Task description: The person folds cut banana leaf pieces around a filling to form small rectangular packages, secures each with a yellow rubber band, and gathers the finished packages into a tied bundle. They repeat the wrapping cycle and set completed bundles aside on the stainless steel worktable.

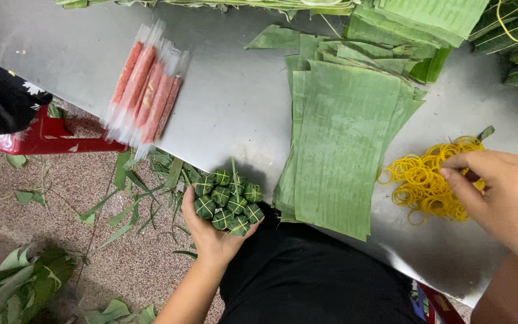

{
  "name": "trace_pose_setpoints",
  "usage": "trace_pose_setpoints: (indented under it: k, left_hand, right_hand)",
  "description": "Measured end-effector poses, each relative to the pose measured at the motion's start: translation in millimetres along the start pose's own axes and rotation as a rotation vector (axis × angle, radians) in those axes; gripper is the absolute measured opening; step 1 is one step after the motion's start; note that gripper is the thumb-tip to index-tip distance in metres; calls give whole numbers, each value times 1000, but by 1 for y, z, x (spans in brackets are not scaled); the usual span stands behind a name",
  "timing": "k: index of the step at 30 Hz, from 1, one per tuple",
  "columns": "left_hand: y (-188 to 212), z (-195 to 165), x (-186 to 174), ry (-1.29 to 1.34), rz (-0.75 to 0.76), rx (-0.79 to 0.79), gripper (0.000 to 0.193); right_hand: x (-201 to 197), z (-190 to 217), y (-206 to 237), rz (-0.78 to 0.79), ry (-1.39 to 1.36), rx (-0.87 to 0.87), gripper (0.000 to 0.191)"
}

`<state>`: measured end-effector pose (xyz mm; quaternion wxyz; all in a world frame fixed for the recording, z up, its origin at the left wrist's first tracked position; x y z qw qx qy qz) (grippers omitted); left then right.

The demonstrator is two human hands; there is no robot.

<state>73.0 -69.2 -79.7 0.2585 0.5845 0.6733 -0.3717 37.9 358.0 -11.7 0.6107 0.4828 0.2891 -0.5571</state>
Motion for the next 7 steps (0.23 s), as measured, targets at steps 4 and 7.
trace_pose_setpoints:
  k: [4,7]
  left_hand:
    - [-3,-3,4,39,89,-92,136]
    - [-11,-17,-7,-115,-1,34,140]
  right_hand:
    - [-18,42,-10,12,-97,-141,19]
    - [-14,107,-22,-33,-317,-376,17]
Point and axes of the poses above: each hand's wrist, its own y-axis away from the middle knuckle, its own x-axis out of the palm, z = x × y, the point moved 6 cm from there along -y, towards the middle knuckle, and after that the axes turned 8 degrees about -y, right-handed, at the moved point
